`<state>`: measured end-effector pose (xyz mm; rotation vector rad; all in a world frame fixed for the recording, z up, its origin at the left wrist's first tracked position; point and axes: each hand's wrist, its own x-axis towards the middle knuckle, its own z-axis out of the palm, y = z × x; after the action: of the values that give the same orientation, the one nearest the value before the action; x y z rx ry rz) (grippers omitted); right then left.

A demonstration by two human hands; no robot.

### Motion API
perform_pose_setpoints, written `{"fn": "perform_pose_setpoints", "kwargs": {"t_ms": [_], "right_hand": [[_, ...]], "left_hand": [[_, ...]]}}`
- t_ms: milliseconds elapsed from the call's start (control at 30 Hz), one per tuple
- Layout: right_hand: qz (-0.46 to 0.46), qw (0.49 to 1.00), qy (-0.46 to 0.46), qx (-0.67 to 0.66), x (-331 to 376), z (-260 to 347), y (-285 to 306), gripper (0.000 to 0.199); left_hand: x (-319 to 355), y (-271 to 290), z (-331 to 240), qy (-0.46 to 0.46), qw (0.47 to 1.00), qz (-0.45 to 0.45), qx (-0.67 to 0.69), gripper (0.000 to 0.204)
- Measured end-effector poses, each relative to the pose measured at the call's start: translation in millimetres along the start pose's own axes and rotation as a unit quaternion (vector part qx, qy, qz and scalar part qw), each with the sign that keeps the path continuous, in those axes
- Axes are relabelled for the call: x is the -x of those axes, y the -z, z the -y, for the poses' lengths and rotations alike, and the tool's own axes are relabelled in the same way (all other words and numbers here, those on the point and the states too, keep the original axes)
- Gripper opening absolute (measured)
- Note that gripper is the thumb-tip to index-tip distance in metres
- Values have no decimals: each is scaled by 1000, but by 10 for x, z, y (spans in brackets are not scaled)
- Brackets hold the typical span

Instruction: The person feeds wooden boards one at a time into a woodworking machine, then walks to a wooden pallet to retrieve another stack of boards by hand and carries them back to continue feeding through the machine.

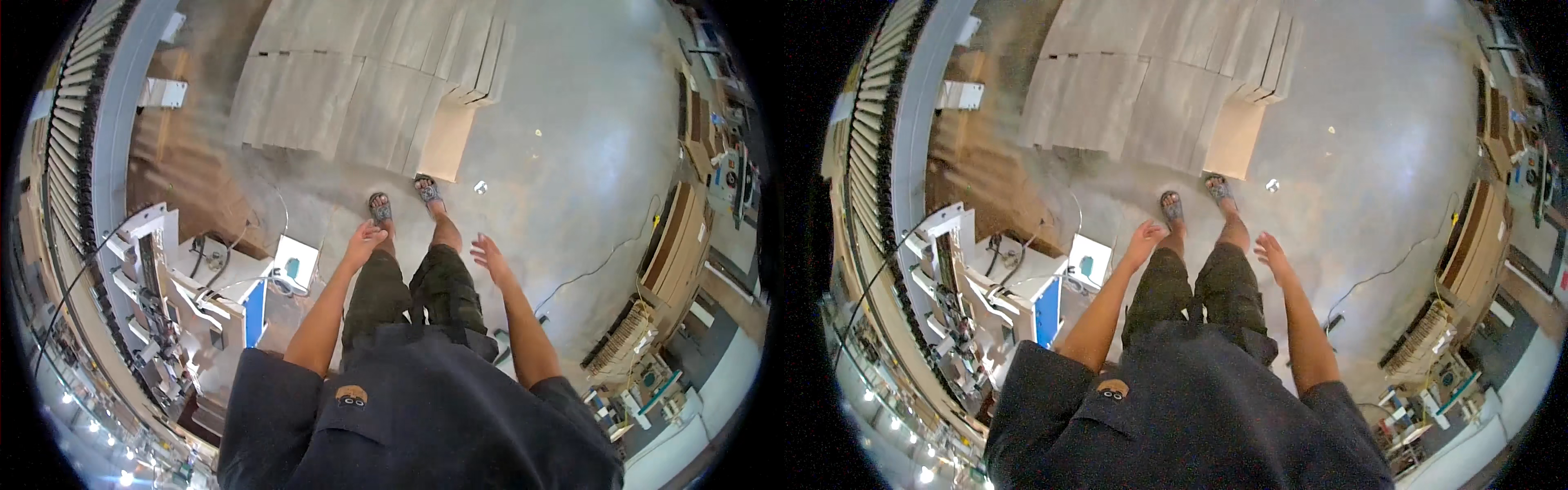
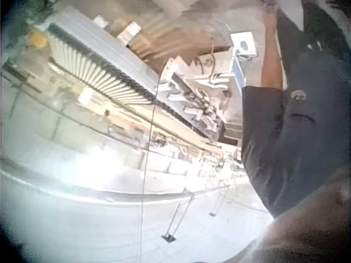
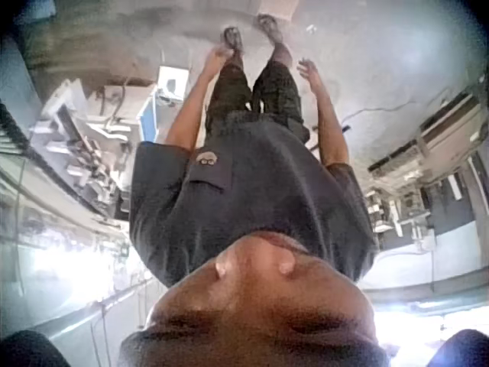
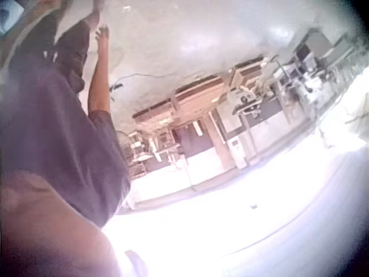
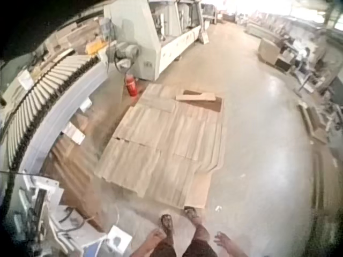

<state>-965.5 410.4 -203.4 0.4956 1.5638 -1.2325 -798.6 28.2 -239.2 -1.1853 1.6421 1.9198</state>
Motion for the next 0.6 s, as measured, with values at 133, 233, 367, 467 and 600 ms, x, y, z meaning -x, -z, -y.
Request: {"fn": "perform_pose_setpoints", "kwargs": {"t_ms": [133, 233, 367, 467, 600], "right_hand": [[114, 975, -17, 191, -1093, 710, 28, 85], [180, 958, -33, 222, -1763, 1077, -120, 82], [151, 986, -48, 54, -2616, 1501, -427, 92], [80, 992, -67, -74, -3024, 1680, -701, 104], [-12, 990, -54, -127, -3479, 1674, -834, 118]], "left_hand": [[-541, -425, 382, 29, 999, -38, -3, 92], [-797, -596, 707, 85, 984, -45, 148, 93], [-1236, -907, 1028, 81, 956, -100, 265, 102], [-1607, -1198, 1176, 62, 951, -113, 280, 116], [-2183, -1533, 1202, 1, 945, -100, 312, 132]]}}
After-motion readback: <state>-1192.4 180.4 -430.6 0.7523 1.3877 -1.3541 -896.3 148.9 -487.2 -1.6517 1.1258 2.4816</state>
